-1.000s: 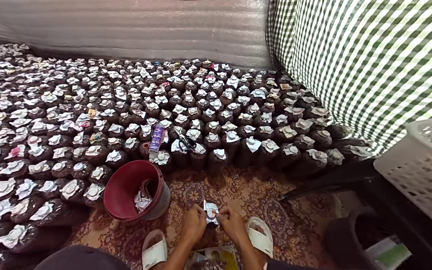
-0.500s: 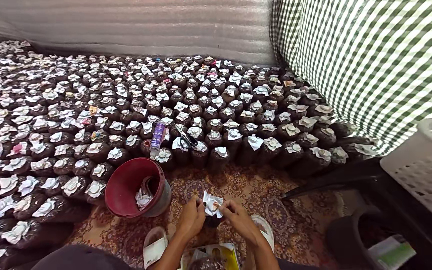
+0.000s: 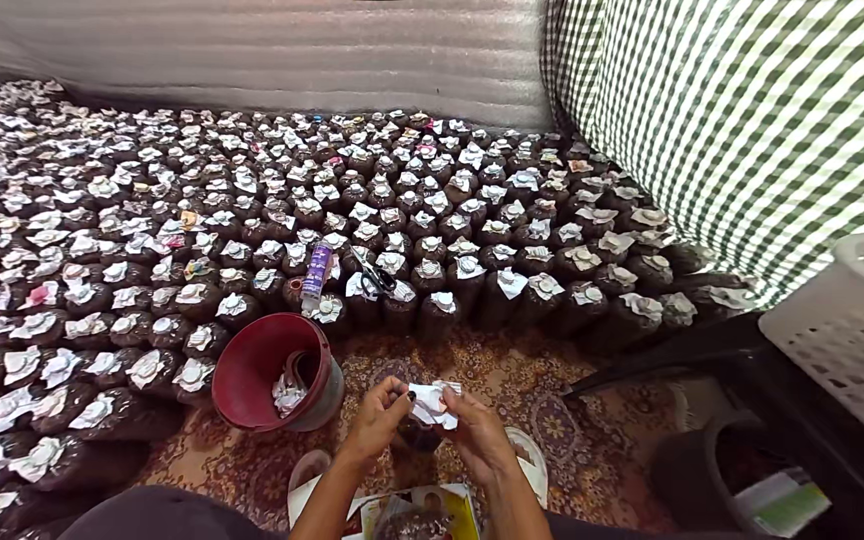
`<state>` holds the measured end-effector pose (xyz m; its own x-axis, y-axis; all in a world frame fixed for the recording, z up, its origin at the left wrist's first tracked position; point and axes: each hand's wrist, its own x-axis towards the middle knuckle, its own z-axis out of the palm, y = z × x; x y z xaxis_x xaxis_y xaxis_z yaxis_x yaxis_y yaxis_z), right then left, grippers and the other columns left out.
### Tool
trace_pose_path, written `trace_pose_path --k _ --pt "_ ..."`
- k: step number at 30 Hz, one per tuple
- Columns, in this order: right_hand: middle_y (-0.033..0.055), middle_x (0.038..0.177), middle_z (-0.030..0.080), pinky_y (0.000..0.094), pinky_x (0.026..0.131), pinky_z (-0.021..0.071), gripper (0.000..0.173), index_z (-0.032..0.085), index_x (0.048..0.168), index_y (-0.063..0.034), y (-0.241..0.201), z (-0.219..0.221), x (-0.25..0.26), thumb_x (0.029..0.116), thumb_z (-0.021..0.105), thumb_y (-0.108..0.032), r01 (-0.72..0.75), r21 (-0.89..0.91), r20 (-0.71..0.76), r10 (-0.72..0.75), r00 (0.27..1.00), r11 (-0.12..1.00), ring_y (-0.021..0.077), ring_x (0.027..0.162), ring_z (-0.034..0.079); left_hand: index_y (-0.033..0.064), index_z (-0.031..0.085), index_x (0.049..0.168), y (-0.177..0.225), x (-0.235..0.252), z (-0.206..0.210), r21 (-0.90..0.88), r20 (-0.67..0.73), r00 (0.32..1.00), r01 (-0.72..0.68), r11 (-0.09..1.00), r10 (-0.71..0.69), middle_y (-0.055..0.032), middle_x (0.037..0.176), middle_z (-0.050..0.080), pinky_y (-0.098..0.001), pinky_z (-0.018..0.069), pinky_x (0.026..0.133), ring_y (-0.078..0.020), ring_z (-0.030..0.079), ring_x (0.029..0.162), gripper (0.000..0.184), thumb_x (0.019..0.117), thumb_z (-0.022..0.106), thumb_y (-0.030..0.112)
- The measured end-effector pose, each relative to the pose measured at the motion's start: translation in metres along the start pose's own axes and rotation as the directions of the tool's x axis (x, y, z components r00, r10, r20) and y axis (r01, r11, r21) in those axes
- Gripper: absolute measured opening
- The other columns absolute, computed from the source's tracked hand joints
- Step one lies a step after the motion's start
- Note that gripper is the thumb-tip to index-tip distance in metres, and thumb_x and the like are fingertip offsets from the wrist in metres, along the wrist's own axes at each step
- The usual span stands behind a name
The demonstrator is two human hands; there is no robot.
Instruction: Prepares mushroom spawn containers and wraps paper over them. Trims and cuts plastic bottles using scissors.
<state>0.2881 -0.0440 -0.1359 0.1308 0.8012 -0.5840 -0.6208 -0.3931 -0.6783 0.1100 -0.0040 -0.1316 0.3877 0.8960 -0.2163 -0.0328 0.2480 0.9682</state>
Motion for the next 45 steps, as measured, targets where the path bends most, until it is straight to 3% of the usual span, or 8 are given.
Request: trace_pose_path --k 6,12,16,24,30,36,40,45 --pt "0.0126 0.091 0.072 0.0331 0.068 0.0595 0.020 0.067 0.115 0.0028 -0.005 -0.020 0.012 0.1055 0.057 -0.012 0.100 -0.282 -0.180 -0.155 0.971 0.954 0.0197 0.075 0.070 -0.0014 0.064 0.112 0.039 -0.009 -0.063 0.562 -0.431 0.876 0.072 0.824 0.218 -0.0137 0.093 0.068 -0.0453 0.0566 0.076 -0.0233 0.067 0.081 0.019 0.1028 0.057 0.013" --pt "0.0192 0.133 0.062 0.0436 0.091 0.0578 0.062 0.060 0.136 -0.0030 0.018 -0.032 0.016 0.0830 0.084 -0.024 0.141 -0.748 0.014 -0.197 0.980 0.649 0.0285 0.113 0.066 -0.0003 0.064 0.125 0.029 -0.016 -0.120 0.560 -0.747 0.652 0.511 0.652 0.131 -0.0231 0.114 0.070 -0.0617 0.0499 0.093 -0.0406 0.067 0.106 0.032 0.1004 0.064 0.020" --pt "0.0199 0.156 0.042 0.0515 0.111 0.0452 0.118 0.033 0.160 -0.0141 0.055 -0.007 0.020 0.0646 0.093 -0.049 0.093 -0.962 0.057 -0.144 0.988 0.258 0.0379 0.139 0.048 0.0005 0.048 0.146 0.033 -0.018 -0.115 0.562 -0.763 0.628 0.530 0.635 0.152 -0.0266 0.138 0.057 -0.0638 0.0430 0.104 -0.0448 0.056 0.126 0.060 0.0959 0.070 0.025" --pt "0.0165 0.150 0.052 0.0527 0.103 0.0520 0.116 0.042 0.156 -0.0129 0.089 -0.015 0.040 0.0595 0.095 -0.047 0.148 -0.979 0.087 -0.364 0.927 0.143 0.0341 0.131 0.058 -0.0009 0.057 0.134 0.018 -0.026 -0.091 0.476 -0.590 0.807 0.325 0.817 0.022 -0.0182 0.126 0.066 -0.0486 0.0531 0.101 -0.0291 0.066 0.116 0.039 0.1018 0.059 0.021" --pt "0.0059 0.140 0.063 0.0527 0.097 0.0555 0.112 0.051 0.151 -0.0217 0.011 0.041 -0.003 0.0537 0.092 -0.059 0.395 -0.914 0.351 -0.309 0.884 0.090 0.0245 0.123 0.063 0.0015 0.043 0.148 0.013 -0.057 -0.031 -0.226 -0.381 0.766 0.466 0.856 -0.517 -0.0248 0.141 0.054 -0.0582 0.0521 0.091 -0.0387 0.058 0.122 0.060 0.1044 0.055 0.041" --pt "-0.0012 0.130 0.067 0.0445 0.082 0.0607 0.108 0.059 0.146 -0.0249 -0.051 0.143 -0.051 0.0531 0.085 -0.073 0.760 -0.649 0.702 -0.402 0.587 -0.023 0.0168 0.110 0.066 0.0072 0.050 0.135 0.067 -0.107 -0.041 -0.864 -0.199 0.760 0.162 0.476 -0.619 -0.0189 0.122 0.067 -0.0601 0.0551 0.091 -0.0359 0.067 0.110 0.086 0.0941 0.033 0.081" --pt "0.0024 0.132 0.067 0.0410 0.096 0.0592 0.107 0.058 0.146 -0.0144 -0.048 0.184 -0.051 0.0581 0.089 -0.068 0.883 -0.439 0.799 -0.376 0.468 0.167 0.0140 0.118 0.065 0.0216 0.059 0.128 0.092 -0.106 -0.056 -0.929 -0.254 0.872 -0.100 0.356 -0.418 -0.0142 0.114 0.073 -0.0541 0.0604 0.078 -0.0317 0.073 0.099 0.082 0.0864 0.035 0.088" --pt "0.0090 0.148 0.056 0.0404 0.103 0.0559 0.112 0.038 0.158 -0.0087 -0.054 0.195 0.008 0.0667 0.094 -0.044 0.685 -0.366 0.877 -0.014 0.481 0.630 0.0203 0.130 0.059 0.0235 0.056 0.128 0.101 -0.104 -0.091 -0.842 -0.506 0.751 -0.323 0.432 -0.424 -0.0107 0.116 0.070 -0.0523 0.0600 0.079 -0.0283 0.071 0.102 0.061 0.0939 0.046 0.073"
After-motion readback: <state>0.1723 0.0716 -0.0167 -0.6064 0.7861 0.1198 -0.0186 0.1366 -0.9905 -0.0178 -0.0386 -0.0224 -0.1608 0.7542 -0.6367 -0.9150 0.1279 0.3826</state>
